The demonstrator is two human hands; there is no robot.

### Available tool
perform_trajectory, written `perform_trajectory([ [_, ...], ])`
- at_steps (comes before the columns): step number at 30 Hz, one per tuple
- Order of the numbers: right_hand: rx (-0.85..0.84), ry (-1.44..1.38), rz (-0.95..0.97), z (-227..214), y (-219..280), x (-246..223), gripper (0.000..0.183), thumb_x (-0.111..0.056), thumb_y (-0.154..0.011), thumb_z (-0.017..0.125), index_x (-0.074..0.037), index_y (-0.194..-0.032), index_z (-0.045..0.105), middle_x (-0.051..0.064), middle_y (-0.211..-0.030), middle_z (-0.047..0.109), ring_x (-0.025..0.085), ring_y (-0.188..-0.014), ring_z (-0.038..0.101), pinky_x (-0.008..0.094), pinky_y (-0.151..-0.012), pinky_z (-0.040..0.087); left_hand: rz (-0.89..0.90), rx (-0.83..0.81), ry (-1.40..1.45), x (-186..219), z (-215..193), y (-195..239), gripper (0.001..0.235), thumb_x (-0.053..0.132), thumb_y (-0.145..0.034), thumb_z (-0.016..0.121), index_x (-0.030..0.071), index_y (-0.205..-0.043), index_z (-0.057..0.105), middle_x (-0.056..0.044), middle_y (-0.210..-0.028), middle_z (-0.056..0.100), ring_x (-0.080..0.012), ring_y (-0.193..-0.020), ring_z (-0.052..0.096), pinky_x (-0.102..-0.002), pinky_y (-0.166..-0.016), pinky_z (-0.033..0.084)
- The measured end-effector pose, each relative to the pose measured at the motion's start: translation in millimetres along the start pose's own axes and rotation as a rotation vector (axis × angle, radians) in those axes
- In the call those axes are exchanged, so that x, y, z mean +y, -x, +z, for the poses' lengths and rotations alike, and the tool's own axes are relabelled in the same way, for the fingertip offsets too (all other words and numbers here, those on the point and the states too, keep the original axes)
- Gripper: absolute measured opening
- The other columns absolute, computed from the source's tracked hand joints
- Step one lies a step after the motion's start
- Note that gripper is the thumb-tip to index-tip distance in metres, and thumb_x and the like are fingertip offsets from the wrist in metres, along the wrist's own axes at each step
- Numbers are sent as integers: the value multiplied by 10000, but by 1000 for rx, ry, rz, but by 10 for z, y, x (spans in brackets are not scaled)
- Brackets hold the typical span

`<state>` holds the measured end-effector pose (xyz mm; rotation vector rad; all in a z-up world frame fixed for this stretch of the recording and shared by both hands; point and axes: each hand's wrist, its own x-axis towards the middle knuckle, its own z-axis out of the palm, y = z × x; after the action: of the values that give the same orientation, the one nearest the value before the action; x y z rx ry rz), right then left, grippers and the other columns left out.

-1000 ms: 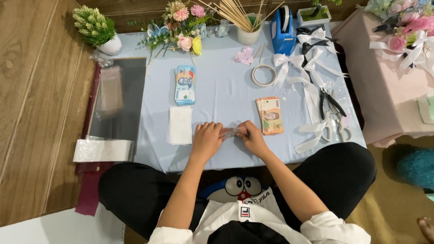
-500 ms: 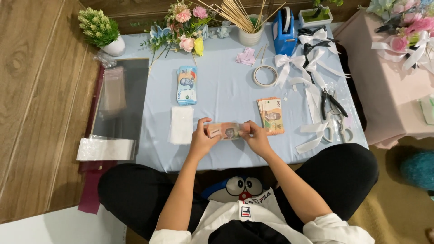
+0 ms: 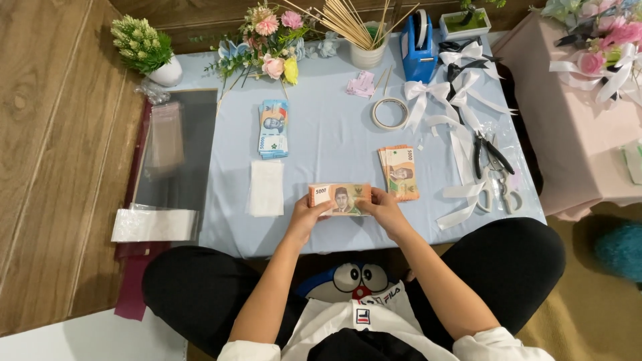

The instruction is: The person sits cross-legged at a table and wraps individual 5000 banknotes in clear plastic sleeves. They fold the sleeves around each note, align the edges, and place the wrapped notes into a stack. The process is repeated for multiple notes.

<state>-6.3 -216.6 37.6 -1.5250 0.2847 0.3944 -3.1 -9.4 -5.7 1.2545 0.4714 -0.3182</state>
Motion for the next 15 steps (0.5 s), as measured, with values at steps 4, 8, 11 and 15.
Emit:
perform_trajectory([
  [4,20,1,26,-48,1,-27,597,-65,-848,762,64,-1394,560,261,-1131,681,310,-1052,632,396,-899,529,-5,22,-4,2,9,-77,450,90,-763,877,-29,-1120,628,-127,-979,694,-245,-871,747,-350,-716,650],
  [8,203,33,-53,-179,-44,-43,567,-102,-908,721,31,-1419,513,222,-1248,565,291,-1142,555,377,-941,510,32,118,-7,150,-27,-212,478,97,-725,905,-28,-1098,636,-141,-942,703,-250,-824,753,-339,-681,647],
  [11,259,9,-73,-289,23,-246,456,-86,-942,674,13,-1366,540,166,-1213,529,244,-1102,522,324,-876,501,58,176,-13,339,-9,-338,477,108,-730,902,-23,-1097,626,-141,-933,704,-241,-802,754,-316,-651,646],
  [15,324,-55,-116,-454,100,-492,405,-22,-930,638,24,-1326,565,174,-1202,524,245,-1097,519,324,-888,479,125,204,38,689,194,-542,473,106,-733,886,-12,-1101,614,-104,-928,697,-210,-789,757,-269,-640,644],
])
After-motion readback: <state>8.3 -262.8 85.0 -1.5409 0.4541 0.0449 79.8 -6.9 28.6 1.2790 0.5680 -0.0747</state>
